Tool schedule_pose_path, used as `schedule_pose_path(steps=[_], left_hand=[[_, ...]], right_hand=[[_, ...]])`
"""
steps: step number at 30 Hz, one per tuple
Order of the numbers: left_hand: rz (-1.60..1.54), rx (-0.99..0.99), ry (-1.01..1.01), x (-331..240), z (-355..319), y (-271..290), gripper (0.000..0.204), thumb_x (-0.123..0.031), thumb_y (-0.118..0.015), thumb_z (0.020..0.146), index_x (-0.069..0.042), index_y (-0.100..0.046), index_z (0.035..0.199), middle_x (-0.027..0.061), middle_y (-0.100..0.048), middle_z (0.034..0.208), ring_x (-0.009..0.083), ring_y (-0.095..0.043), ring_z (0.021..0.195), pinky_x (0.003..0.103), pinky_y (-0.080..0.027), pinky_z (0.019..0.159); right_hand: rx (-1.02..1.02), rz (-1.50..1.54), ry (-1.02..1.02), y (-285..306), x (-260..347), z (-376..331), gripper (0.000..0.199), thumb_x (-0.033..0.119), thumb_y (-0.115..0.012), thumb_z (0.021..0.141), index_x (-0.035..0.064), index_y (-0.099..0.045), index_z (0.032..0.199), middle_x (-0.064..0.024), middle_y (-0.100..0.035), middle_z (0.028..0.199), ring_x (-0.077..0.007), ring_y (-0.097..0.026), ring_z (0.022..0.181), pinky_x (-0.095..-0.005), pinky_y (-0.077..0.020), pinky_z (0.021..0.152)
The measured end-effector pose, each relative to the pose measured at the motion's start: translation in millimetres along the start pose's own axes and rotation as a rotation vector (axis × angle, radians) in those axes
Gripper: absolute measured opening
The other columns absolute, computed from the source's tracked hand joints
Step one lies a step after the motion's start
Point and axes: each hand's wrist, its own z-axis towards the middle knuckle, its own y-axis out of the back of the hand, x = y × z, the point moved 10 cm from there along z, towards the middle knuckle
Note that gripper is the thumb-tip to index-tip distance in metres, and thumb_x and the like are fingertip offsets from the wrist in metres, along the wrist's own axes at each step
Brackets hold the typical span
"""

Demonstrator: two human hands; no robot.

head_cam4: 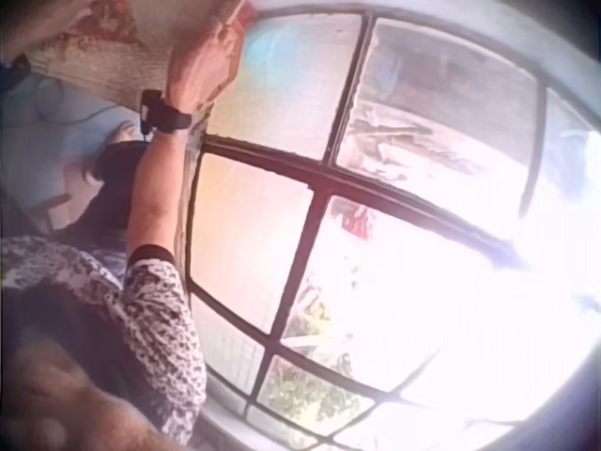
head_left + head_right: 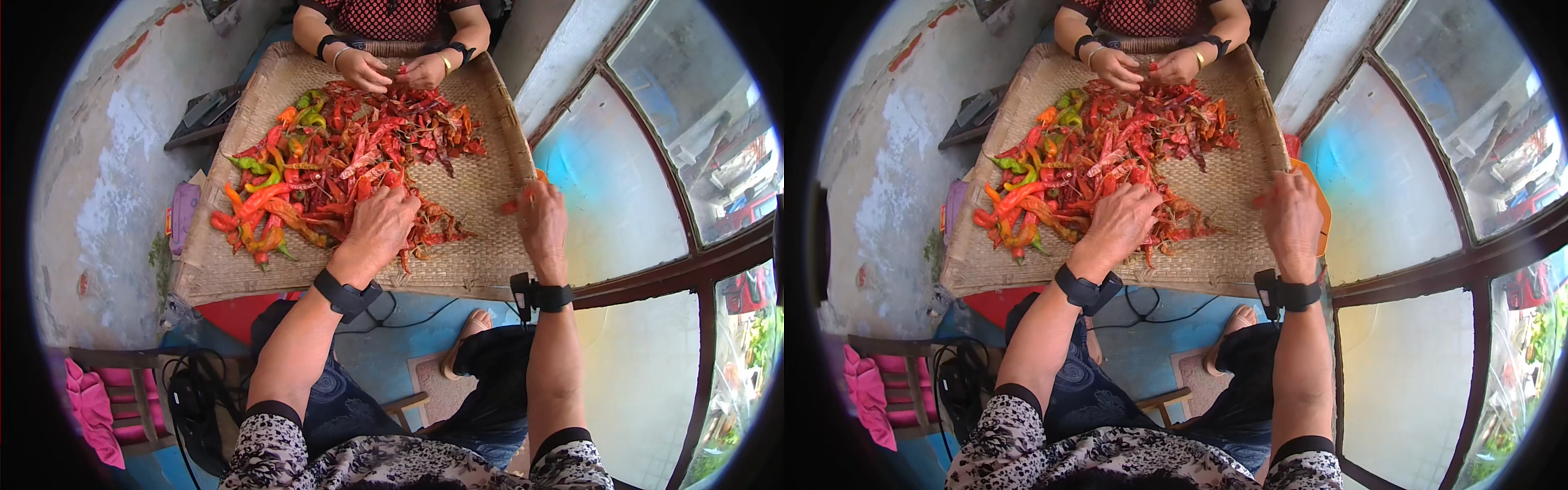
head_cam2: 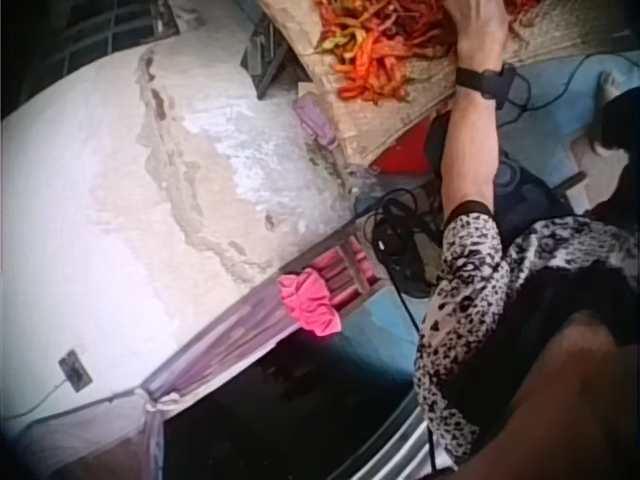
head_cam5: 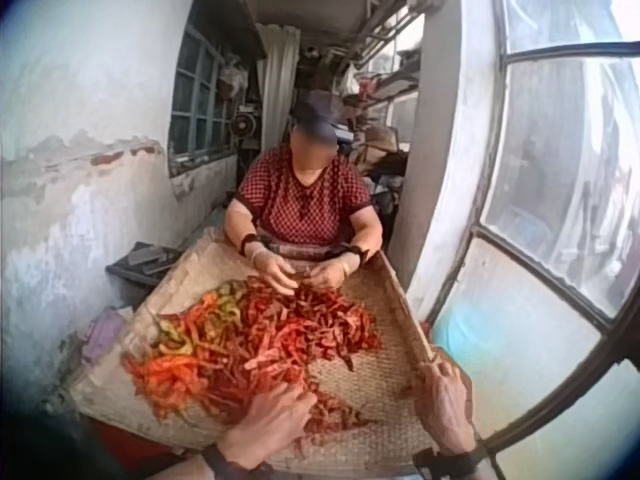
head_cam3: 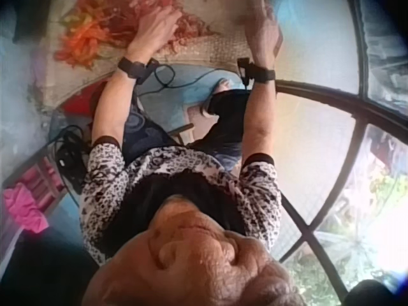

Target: The person empties a bag of dried peppers onto a tray and sorts through them by hand, pulling off the stems and moving the peppers into a pile.

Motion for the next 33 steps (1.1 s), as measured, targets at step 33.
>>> schedule_pose_path(steps=[33], left_hand=[[-0.295, -0.327, 0.193, 32, 0, 66, 0.009, -0.001, -0.056, 0.085, -0.004, -0.052, 0.092, 0.0119, -0.061, 0.093, 0.0335, -0.062, 0.082, 0.039, -0.05, 0.068]], right_hand=[[0.178, -0.069, -0.074, -44, -2, 6, 0.037, 0.017, -0.061, 0.083, 0.0126, -0.054, 0.119, -0.0176, -0.058, 0.104, -0.0361, -0.059, 0.096, -0.047, -0.0503, 0.074]])
